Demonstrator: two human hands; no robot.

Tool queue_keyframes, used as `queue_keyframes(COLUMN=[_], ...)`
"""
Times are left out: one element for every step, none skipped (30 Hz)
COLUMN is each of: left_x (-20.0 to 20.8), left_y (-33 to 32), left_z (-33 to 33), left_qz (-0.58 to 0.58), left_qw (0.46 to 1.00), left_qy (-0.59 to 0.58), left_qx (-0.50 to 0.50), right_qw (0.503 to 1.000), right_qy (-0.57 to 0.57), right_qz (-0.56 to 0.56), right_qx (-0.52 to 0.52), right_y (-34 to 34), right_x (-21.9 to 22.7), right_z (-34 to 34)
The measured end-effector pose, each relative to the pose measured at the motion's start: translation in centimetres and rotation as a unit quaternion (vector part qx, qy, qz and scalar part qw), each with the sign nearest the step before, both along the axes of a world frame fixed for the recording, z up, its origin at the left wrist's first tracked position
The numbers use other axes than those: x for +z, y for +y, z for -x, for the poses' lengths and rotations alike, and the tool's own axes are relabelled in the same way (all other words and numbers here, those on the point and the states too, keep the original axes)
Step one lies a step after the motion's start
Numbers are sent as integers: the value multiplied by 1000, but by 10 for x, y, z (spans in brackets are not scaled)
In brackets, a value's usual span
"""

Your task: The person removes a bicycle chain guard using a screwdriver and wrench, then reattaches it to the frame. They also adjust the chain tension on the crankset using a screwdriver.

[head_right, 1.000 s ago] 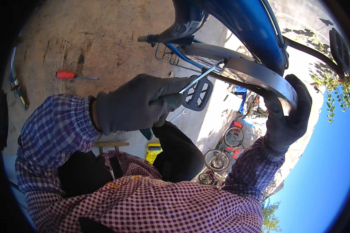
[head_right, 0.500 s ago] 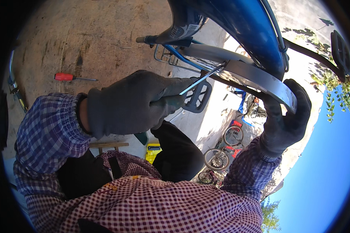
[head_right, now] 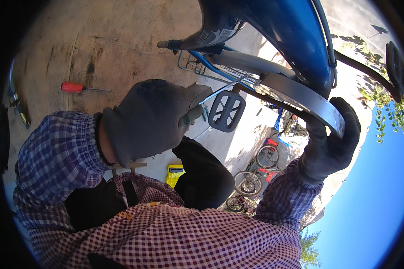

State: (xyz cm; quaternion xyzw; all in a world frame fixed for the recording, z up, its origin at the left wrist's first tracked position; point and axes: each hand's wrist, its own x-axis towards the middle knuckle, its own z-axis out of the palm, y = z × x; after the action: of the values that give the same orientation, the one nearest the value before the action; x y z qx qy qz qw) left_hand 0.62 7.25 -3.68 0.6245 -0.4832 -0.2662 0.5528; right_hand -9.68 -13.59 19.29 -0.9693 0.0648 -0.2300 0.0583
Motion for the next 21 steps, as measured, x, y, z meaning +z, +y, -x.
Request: queue_keyframes(left_x=[-2,-2,0,2,5,8,10,12,16,19,23,26,28,31,29,27,24,22,19,19,19], left_y=[-2,-9,-17,-26,-35,-43,-50,-58,-65,-70,-76,-81,-86,-92,-95,-97,-100,-101,-102,-103,-105], left_z=[0,1,1,1,-1,-3,-7,-10,-12,-14,-14,-15,-16,-17,-19,-21,-23,-24,-24,-23,-22], left_qz=[45,51,58,77,97,123,113,109,105,123,136,157,159,155,159,136,128,101,143,124,105], left_qw=[997,992,985,974,960,940,930,917,901,898,888,880,876,871,876,886,894,934,950,930,904], left_qy=[51,104,158,206,255,309,342,381,419,422,438,448,455,467,455,442,429,342,275,345,414], left_qx=[31,41,48,58,69,77,65,50,34,30,25,28,24,13,14,3,4,20,33,16,-1], right_qw=[1000,1000,1000,999,999,999,1000,1000,1000,1000,1000,1000,1000,1000,999,999,999,999,999,998,999], right_qy=[-3,-8,-11,-17,-18,-16,-11,-8,-7,-7,-3,-3,-1,-4,-3,-6,-10,-11,-12,-11,-9], right_qz=[4,1,0,-8,-27,-11,-6,-13,0,0,-8,6,10,1,12,11,0,11,12,5,16], right_qx=[9,22,22,27,39,28,23,23,18,16,21,19,24,30,32,36,42,41,43,53,42], right_y=[-1,-2,-3,-4,-4,-3,-3,-2,-1,-1,0,0,-1,-1,-2,-3,-3,-4,-4,-3,-3], right_x=[0,-1,-2,-2,-2,-2,-2,-2,-1,-1,-1,-1,-1,-2,-2,-3,-3,-4,-4,-4,-3], right_z=[1,1,1,1,0,0,0,0,0,1,1,1,1,1,2,2,2,2,3,3,3])
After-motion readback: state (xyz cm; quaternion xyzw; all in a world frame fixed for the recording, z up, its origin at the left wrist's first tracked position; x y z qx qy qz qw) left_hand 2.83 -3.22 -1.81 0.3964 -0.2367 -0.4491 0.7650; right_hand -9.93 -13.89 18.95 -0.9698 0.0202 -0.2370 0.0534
